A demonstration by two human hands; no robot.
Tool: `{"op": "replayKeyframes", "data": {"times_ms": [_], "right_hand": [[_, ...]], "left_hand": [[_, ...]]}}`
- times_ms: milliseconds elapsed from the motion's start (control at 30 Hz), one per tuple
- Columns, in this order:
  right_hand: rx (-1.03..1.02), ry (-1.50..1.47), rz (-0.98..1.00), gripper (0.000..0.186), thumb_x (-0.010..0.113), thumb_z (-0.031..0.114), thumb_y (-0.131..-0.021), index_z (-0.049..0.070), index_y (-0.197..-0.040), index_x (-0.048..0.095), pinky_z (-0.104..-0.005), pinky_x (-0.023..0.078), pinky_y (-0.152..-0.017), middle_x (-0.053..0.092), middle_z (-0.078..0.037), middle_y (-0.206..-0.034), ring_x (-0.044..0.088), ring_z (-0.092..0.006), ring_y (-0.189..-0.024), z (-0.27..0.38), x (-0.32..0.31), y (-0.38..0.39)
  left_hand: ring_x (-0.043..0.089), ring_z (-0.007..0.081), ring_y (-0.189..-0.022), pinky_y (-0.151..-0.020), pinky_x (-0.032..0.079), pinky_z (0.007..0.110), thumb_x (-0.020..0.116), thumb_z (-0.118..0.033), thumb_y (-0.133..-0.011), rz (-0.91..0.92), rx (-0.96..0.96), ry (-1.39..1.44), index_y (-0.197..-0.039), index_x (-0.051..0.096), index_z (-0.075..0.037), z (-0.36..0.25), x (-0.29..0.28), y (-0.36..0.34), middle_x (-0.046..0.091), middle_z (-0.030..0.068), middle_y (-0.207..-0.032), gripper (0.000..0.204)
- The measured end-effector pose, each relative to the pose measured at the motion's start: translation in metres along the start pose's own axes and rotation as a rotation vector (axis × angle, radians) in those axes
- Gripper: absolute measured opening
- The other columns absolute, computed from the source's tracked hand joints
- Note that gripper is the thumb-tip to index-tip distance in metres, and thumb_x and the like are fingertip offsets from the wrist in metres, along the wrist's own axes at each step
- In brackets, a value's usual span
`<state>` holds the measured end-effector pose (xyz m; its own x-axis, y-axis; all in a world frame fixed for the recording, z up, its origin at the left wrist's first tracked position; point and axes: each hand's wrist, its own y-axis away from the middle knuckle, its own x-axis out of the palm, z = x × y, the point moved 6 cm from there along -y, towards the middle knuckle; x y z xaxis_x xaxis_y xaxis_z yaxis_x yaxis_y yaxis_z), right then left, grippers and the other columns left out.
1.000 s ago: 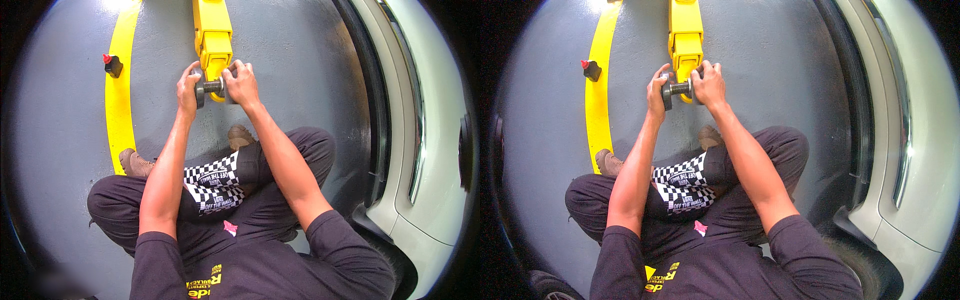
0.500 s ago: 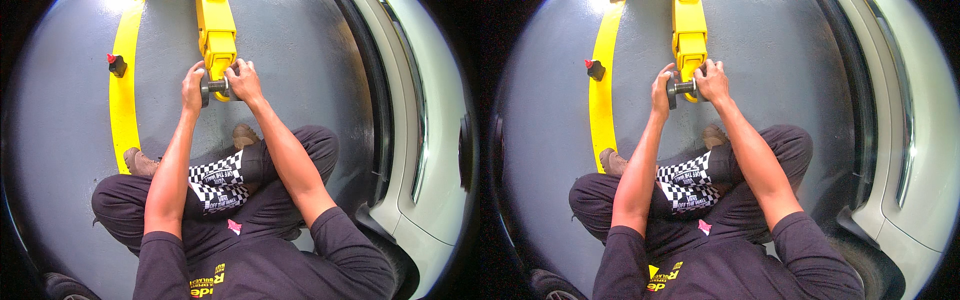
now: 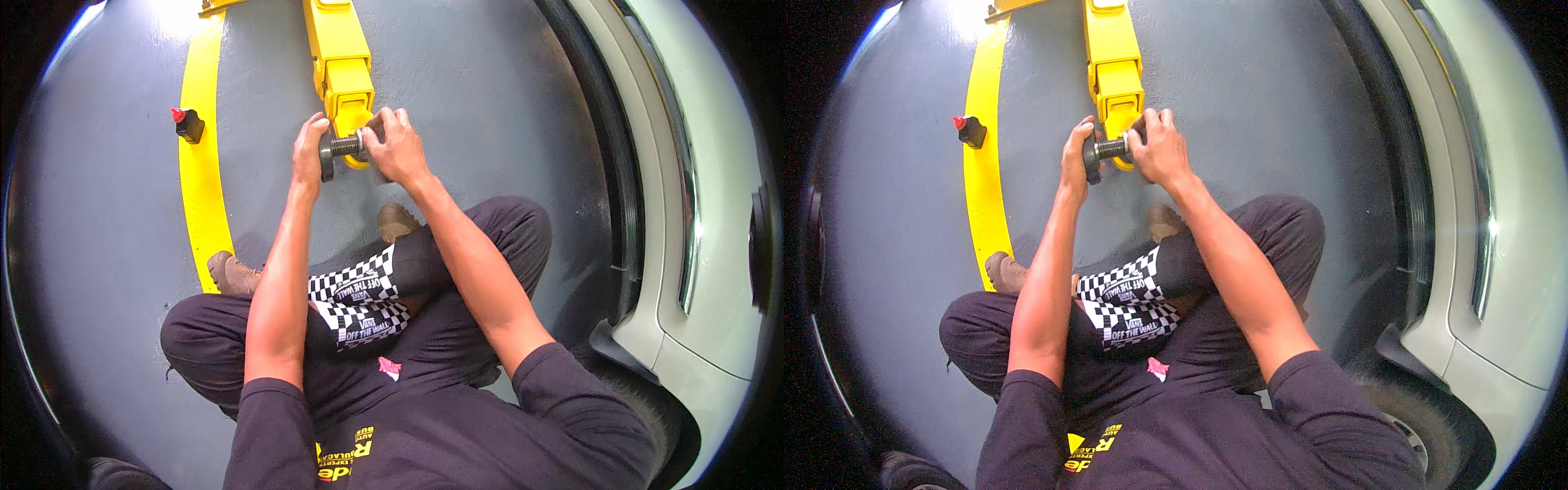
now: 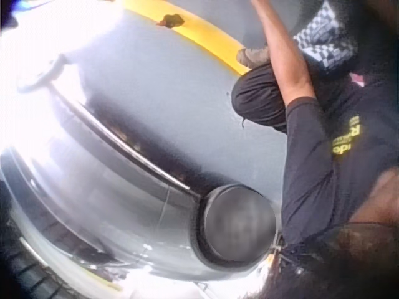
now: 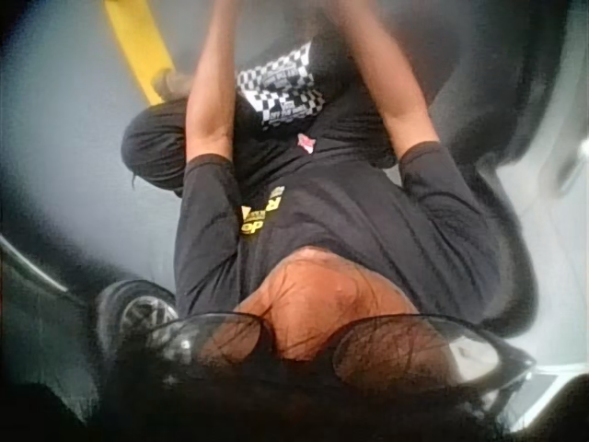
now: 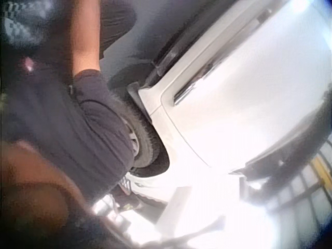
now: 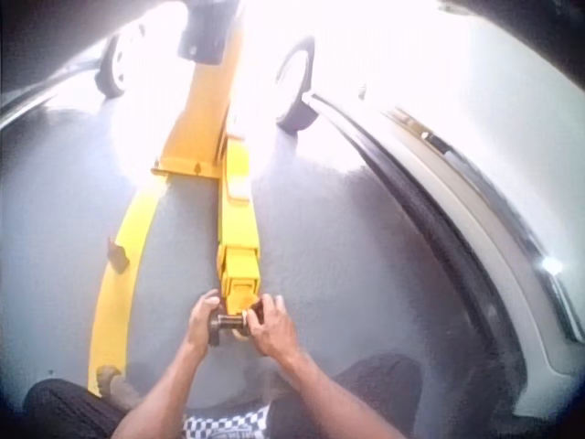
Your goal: The person, while sitting on the floor, unscrews a threaded component from a car lift arm, applies a liquid from a bottle to the threads, and then screws the component back into the lift arm.
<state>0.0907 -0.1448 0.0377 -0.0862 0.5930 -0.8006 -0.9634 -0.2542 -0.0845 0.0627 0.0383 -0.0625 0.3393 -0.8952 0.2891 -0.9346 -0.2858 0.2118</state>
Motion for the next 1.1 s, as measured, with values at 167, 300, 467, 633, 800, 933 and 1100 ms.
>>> {"op": "replayKeyframes", "data": {"times_ms": [167, 300, 467, 633, 800, 933, 1100], "right_hand": [[0.051, 0.0, -0.04, 0.035, 0.07, 0.031, -0.099, 0.002, -0.116, 0.062, -0.0568, 0.056, -0.096, 0.063, -0.023, -0.121, 0.069, -0.0463, -0.109, -0.022, -0.007, -0.018], [0.078, -0.052, -0.05, 0.033, 0.07, 0.03, -0.099, 0.002, -0.114, 0.063, -0.056, 0.056, -0.097, 0.063, -0.023, -0.12, 0.069, -0.0456, -0.11, -0.026, -0.003, -0.024], [0.034, -0.027, -0.015, 0.032, 0.07, 0.029, -0.1, 0.001, -0.113, 0.063, -0.0575, 0.056, -0.094, 0.063, -0.023, -0.12, 0.07, -0.0471, -0.104, -0.006, -0.003, 0.0], [0.055, -0.034, -0.085, 0.031, 0.071, 0.028, -0.099, 0.002, -0.114, 0.064, -0.0567, 0.056, -0.093, 0.063, -0.022, -0.12, 0.07, -0.0454, -0.104, -0.026, -0.005, -0.027], [0.015, 0.002, -0.003, 0.03, 0.071, 0.028, -0.099, 0.002, -0.113, 0.064, -0.0562, 0.056, -0.093, 0.062, -0.022, -0.12, 0.07, -0.0444, -0.104, 0.006, 0.0, 0.005], [0.048, -0.009, -0.059, 0.029, 0.072, 0.028, -0.099, 0.002, -0.112, 0.065, -0.0558, 0.056, -0.093, 0.061, -0.021, -0.119, 0.07, -0.0443, -0.104, -0.018, -0.005, -0.018], [0.03, -0.012, -0.094, 0.028, 0.072, 0.027, -0.098, 0.002, -0.108, 0.067, -0.0548, 0.056, -0.094, 0.062, -0.021, -0.119, 0.07, -0.0443, -0.105, -0.017, -0.003, -0.019]], "left_hand": [[0.065, 0.0097, -0.081, -0.063, 0.054, 0.027, 0.063, -0.05, -0.098, 0.059, -0.011, 0.064, -0.157, 0.054, -0.003, -0.009, 0.029, 0.008, 0.067, 0.0011, -0.106, 0.076], [0.066, 0.0098, -0.08, -0.063, 0.055, 0.027, 0.062, -0.049, -0.099, 0.057, 0.028, 0.009, -0.157, 0.054, -0.003, -0.012, 0.023, 0.002, 0.067, 0.0015, -0.105, 0.074], [0.066, 0.0099, -0.084, -0.065, 0.055, 0.028, 0.062, -0.049, -0.099, 0.065, -0.04, 0.02, -0.157, 0.054, -0.005, -0.013, 0.013, 0.012, 0.067, 0.0015, -0.106, 0.073], [0.065, 0.0097, -0.084, -0.066, 0.054, 0.028, 0.061, -0.05, -0.099, 0.057, -0.043, 0.029, -0.154, 0.058, -0.005, -0.015, 0.03, 0.01, 0.066, 0.0011, -0.107, 0.071], [0.065, 0.0097, -0.084, -0.065, 0.054, 0.029, 0.061, -0.051, -0.099, 0.011, 0.015, -0.027, -0.152, 0.06, -0.006, -0.008, 0.0, 0.003, 0.066, 0.0007, -0.107, 0.071], [0.065, 0.01, -0.082, -0.065, 0.054, 0.029, 0.062, -0.052, -0.098, 0.023, -0.054, 0.054, -0.152, 0.06, -0.005, -0.021, 0.028, 0.014, 0.066, 0.0004, -0.107, 0.072], [0.065, 0.01, -0.082, -0.065, 0.054, 0.029, 0.062, -0.052, -0.097, 0.015, 0.007, 0.003, -0.151, 0.061, -0.006, -0.009, 0.018, 0.003, 0.067, 0.0003, -0.106, 0.071]]}}
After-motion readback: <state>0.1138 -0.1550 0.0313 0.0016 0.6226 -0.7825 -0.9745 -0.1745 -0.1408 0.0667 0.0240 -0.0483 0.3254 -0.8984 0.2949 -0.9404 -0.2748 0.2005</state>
